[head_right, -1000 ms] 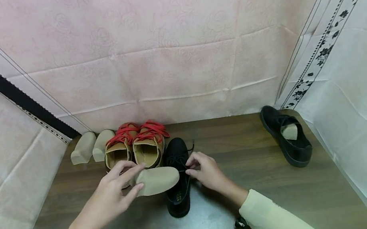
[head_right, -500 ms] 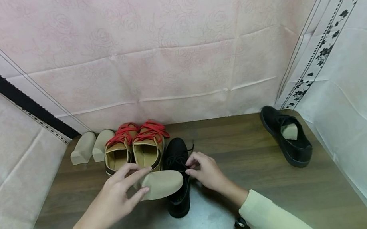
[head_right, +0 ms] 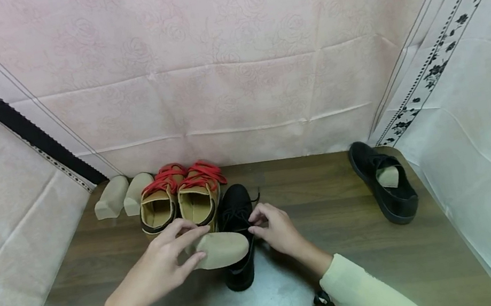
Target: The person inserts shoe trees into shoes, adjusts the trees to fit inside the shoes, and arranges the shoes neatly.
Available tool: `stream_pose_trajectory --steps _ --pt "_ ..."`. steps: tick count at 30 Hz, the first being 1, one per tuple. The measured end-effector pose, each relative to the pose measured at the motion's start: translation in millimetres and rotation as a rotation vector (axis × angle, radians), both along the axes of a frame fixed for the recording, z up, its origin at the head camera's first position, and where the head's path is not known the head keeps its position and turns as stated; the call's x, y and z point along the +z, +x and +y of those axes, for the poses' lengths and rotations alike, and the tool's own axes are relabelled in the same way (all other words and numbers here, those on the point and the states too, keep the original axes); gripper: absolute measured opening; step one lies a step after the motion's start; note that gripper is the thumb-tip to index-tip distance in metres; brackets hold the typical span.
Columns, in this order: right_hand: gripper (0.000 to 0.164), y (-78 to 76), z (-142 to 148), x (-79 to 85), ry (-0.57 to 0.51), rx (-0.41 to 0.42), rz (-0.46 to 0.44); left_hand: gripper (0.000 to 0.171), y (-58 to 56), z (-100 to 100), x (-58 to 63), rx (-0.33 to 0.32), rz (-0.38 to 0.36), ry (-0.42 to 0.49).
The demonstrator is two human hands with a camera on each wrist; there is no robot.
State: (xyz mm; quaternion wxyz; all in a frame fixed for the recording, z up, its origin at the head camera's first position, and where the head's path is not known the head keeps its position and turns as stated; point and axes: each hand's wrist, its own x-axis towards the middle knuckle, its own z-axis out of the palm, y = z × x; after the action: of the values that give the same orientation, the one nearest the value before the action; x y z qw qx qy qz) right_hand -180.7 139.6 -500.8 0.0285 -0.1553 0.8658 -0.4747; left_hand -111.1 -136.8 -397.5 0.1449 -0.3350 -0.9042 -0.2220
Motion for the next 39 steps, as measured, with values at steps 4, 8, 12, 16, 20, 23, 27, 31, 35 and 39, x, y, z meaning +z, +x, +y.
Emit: stream_pose_trajectory --steps 4,8,12,16,20,23,27,31,35,39 --pt "0.019 0.0 0.2 -0.3 0.002 -0.002 0.001 0.044 1.1 3.8 -0.1 -0.006 0.016 -0.023" --pt "0.019 -0.4 0.0 -0.6 0.002 0.002 -0.001 0.044 3.3 5.7 0.4 -0.002 0.025 -0.036" --pt "0.019 -0.4 -0.2 0.1 -0.001 0.003 0.003 0.044 4.2 8.0 -0.6 0.005 0.011 -0.050" --pt "0.019 -0.9 -0.3 0.2 0.001 0.004 0.011 0.045 3.3 12.0 -3.3 0.005 -0.002 -0.066" --pt "0.018 -1.3 -0.8 -0.5 0.001 0.006 0.013 0.045 2.0 16.2 -5.3 -0.003 -0.015 -0.080" --pt "0.018 -1.0 -1.0 -0.6 0.001 0.005 0.012 0.045 1.4 18.9 -6.0 0.000 -0.015 -0.081" --pt "0.018 -0.2 -0.3 -0.7 0.002 0.004 0.019 0.046 1.8 23.0 -6.5 0.007 -0.007 -0.081" --pt "0.018 -0.1 0.2 -0.7 0.002 0.005 0.018 0.046 2.5 27.3 -8.3 0.015 -0.008 -0.086" --pt "0.017 0.0 0.2 -0.3 -0.005 0.015 0.018 0.045 1.4 30.9 -10.7 0.024 -0.013 -0.085" --pt "0.017 -0.4 0.3 -0.1 -0.015 0.026 0.022 0.043 -0.8 33.0 -11.5 0.027 -0.023 -0.074"
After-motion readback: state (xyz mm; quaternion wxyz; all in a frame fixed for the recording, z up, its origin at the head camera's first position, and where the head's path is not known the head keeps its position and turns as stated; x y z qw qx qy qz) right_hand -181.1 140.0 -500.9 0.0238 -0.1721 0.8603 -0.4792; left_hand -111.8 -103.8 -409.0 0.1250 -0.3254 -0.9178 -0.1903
